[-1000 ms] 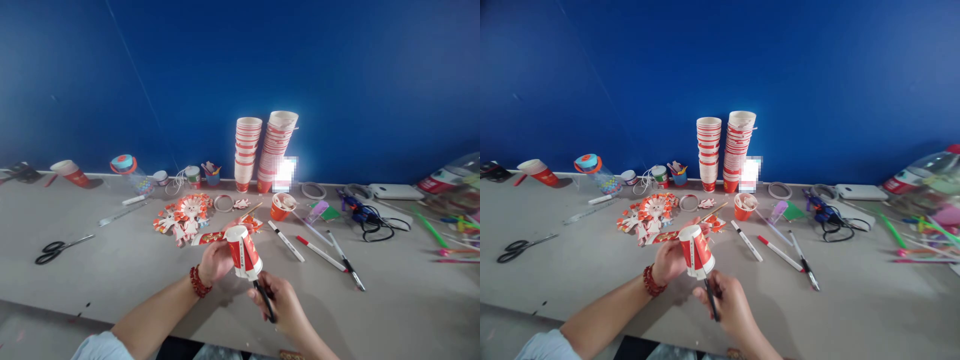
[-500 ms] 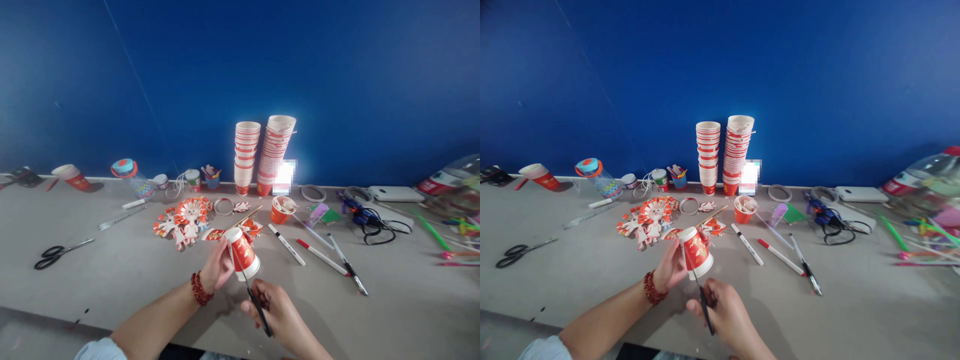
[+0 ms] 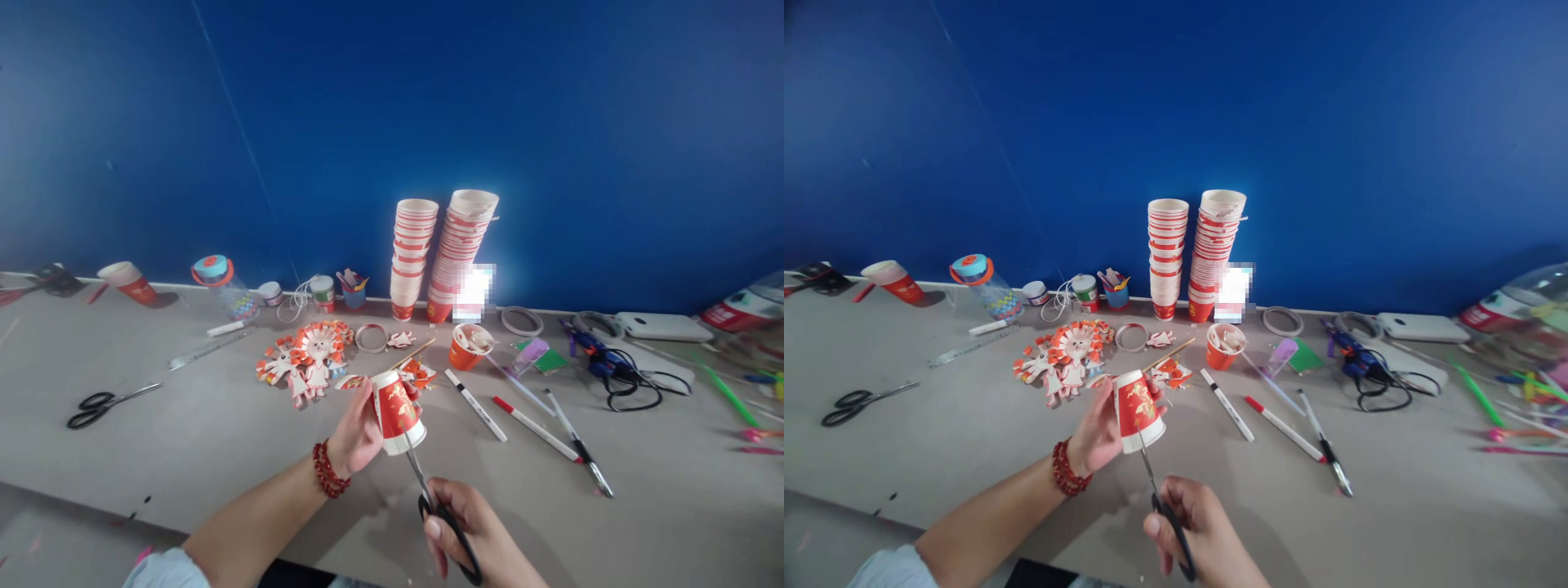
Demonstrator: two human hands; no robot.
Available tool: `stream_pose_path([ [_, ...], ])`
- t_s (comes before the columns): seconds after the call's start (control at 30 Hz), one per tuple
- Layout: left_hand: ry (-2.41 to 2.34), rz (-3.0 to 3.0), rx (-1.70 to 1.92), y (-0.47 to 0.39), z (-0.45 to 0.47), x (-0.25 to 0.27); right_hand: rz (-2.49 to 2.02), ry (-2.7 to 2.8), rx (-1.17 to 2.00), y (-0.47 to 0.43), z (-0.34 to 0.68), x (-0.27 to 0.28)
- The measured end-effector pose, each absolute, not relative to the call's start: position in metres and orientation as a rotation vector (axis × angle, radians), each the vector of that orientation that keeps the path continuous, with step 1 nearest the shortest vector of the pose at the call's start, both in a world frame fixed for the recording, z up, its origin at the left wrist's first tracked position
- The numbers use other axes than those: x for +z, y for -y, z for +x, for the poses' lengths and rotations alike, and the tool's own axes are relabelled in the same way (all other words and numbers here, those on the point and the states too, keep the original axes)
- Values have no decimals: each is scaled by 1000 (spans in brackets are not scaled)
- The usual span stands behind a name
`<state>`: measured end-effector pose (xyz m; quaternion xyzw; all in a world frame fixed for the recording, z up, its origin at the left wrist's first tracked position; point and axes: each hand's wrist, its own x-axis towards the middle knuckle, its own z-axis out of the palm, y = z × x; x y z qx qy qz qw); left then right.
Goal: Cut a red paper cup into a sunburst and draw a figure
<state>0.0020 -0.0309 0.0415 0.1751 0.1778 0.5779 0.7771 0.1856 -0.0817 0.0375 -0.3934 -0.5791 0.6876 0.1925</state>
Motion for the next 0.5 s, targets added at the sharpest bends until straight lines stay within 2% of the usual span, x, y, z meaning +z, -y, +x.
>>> stream_pose_path([
  [0.5,-394,408,1229,30,2,41,-1120,1632,1905,80,186,35],
])
